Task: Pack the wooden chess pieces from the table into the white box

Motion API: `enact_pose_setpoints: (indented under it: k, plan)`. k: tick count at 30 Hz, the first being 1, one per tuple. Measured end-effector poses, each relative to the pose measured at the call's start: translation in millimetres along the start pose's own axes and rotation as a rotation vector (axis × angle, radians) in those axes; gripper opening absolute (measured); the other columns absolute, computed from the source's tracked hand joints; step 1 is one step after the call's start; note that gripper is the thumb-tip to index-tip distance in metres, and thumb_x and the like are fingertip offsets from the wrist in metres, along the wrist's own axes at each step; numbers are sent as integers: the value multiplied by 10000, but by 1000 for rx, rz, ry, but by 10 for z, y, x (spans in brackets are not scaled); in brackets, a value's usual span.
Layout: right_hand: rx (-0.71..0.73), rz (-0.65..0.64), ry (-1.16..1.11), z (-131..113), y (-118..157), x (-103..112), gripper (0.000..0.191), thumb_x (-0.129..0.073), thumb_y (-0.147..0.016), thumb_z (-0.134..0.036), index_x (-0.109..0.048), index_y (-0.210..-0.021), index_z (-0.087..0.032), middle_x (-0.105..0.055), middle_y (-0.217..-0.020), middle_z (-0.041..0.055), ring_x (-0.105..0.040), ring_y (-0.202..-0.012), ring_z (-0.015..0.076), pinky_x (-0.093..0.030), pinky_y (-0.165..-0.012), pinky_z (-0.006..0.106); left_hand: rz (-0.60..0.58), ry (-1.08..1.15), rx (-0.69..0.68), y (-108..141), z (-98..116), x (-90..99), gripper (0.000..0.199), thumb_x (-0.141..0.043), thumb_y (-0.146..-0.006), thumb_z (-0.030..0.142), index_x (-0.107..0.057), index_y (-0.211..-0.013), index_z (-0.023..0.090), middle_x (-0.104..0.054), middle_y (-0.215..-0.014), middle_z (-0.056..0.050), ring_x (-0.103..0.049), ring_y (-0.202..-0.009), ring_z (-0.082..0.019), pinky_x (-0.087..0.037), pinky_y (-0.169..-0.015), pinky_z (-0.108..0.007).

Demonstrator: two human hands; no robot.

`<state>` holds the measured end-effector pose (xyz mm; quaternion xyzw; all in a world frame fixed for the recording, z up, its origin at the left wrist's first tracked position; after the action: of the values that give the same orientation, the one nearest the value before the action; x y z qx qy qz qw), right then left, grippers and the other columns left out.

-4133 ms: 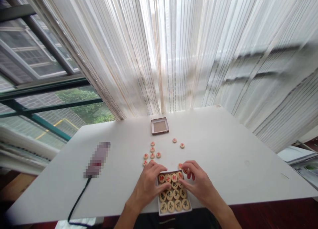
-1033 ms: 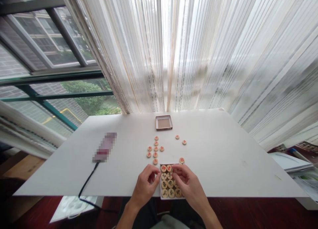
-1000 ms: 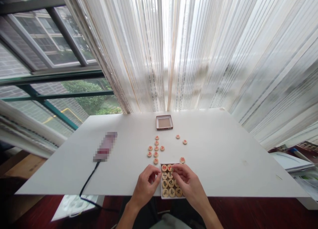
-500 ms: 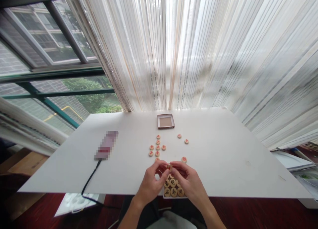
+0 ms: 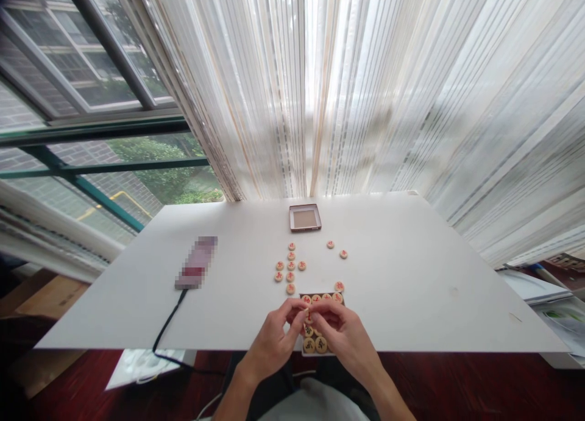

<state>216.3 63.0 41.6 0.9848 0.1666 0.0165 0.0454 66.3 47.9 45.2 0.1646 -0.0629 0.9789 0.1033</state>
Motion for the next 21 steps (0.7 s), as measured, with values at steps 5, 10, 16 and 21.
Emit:
enact_pose_setpoints:
  k: [5,10,16,21]
  plan:
    - [-26,126,239,182,-4,127,255,-632,-892,-456,-674,-925,-206,-739,-901,46,-710,-819,211,-559,-756,289,94,-197,-25,49,-167,125,201,-462,-1008,286,-617,-1126,238,-702,-990,-29,-654,-857,-177,-509,-811,-293]
    - [-43,151,403,285,-26,72,252,-590,-903,-459,-648,-858,-218,-719,-768,18,-666,-681,190,-509,-623,265,109,-260,-28,98,-264,70,183,-504,-988,310,-616,-1112,235,-689,-913,-22,-639,-795,-174,-515,-765,-290]
    - [-6,189,553,269,-74,-25,240,-569,-906,-435,-633,-803,-228,-669,-673,-6,-604,-604,174,-456,-576,260,128,-298,-43,98,-277,27,170,-510,-985,316,-633,-1072,237,-699,-920,-28,-636,-807,-182,-521,-769,-294]
    - [23,255,674,230,-75,-22,201,-581,-893,-373,-596,-749,-233,-632,-664,-12,-574,-593,171,-442,-569,261,120,-285,-44,100,-295,31,188,-479,-998,308,-638,-1069,236,-707,-972,-44,-642,-861,-196,-522,-795,-302]
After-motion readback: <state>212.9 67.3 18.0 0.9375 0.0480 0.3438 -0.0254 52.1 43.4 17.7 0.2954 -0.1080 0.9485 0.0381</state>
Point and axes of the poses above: each hand's wrist, its own y-axis away from the middle knuckle, its own x-axis out of the back of the hand, z = x × y, the point moved 6 cm from there along -y, towards the middle knuckle
